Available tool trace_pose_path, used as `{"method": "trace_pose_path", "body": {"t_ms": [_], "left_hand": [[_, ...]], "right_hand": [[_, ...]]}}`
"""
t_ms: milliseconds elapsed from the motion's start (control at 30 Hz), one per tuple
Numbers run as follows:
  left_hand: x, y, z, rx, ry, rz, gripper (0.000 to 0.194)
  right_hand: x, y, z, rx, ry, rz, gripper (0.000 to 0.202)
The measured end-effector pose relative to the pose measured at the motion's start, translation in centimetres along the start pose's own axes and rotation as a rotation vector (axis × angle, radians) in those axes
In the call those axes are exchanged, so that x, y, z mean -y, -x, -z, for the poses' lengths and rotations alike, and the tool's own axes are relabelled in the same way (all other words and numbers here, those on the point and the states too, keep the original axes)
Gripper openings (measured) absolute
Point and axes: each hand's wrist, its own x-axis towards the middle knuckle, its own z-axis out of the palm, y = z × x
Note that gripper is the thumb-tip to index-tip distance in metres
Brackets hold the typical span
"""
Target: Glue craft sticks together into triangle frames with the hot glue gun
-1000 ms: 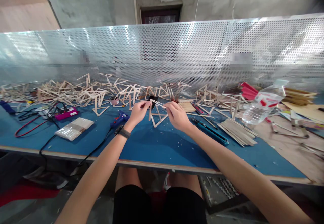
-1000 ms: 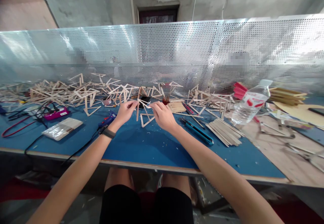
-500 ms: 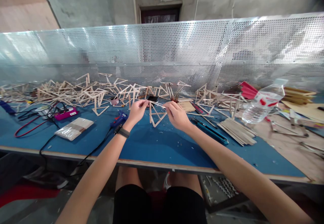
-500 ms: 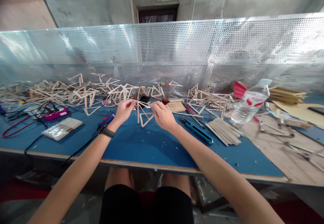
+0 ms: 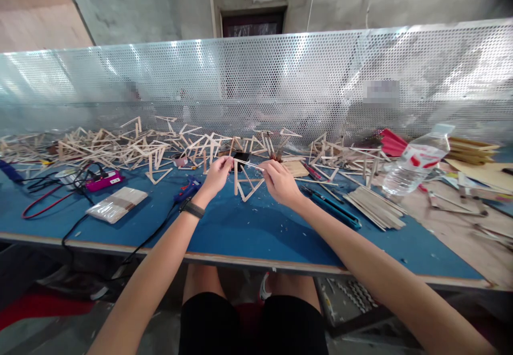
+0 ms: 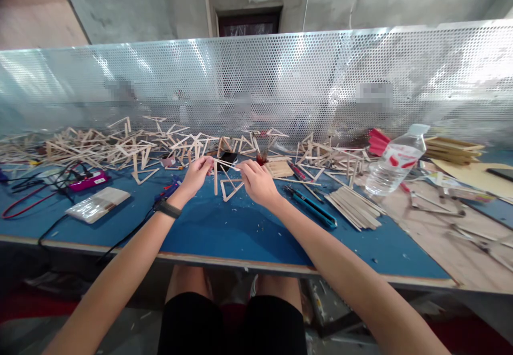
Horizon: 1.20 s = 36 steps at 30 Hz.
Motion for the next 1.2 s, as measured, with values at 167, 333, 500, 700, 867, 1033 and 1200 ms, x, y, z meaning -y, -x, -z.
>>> {"method": "trace_pose_path", "body": {"t_ms": [167,333,500,700,867,1033,1200], "left_hand": [[0.0,-0.1,-0.1,-0.057,0.153,0.095,0.039],[0.1,-1.0,0.8,-0.186,0.094,0.101,0.038],[0.5,-0.7,1.2,-0.212,-0.133,0.051,0.044],[0.9,1.0,1.1,-0.048,-0.395,-0.071,0.008],[-0.2,1.2,0.7,0.307,-0.54,-0.248,0.015],[-1.3,1.8,0.2,0.555,-0.514,-0.208,0.024],[-1.4,2.3,-0.1,0.747,-0.383,-0.151,0.018]], "right_hand": [[-0.3,0.1,-0.2,-0.005,0.025,-0.003,0.031],[-1.2,0.2,-0.3,-0.05,0.025,-0.029,0.032],[-1.0,0.2,-0.1,-0.054,0.003,-0.021,0.033],[-0.6,0.1,0.1,-0.056,0.007,-0.029,0.037],[-0.6,0.1,0.2,-0.083,0.041,-0.044,0.036],[-0.5,0.1,0.3,-0.089,0.038,-0.061,0.037],[-0.5,0.2,0.2,-0.093,0.031,-0.063,0.036]]}}
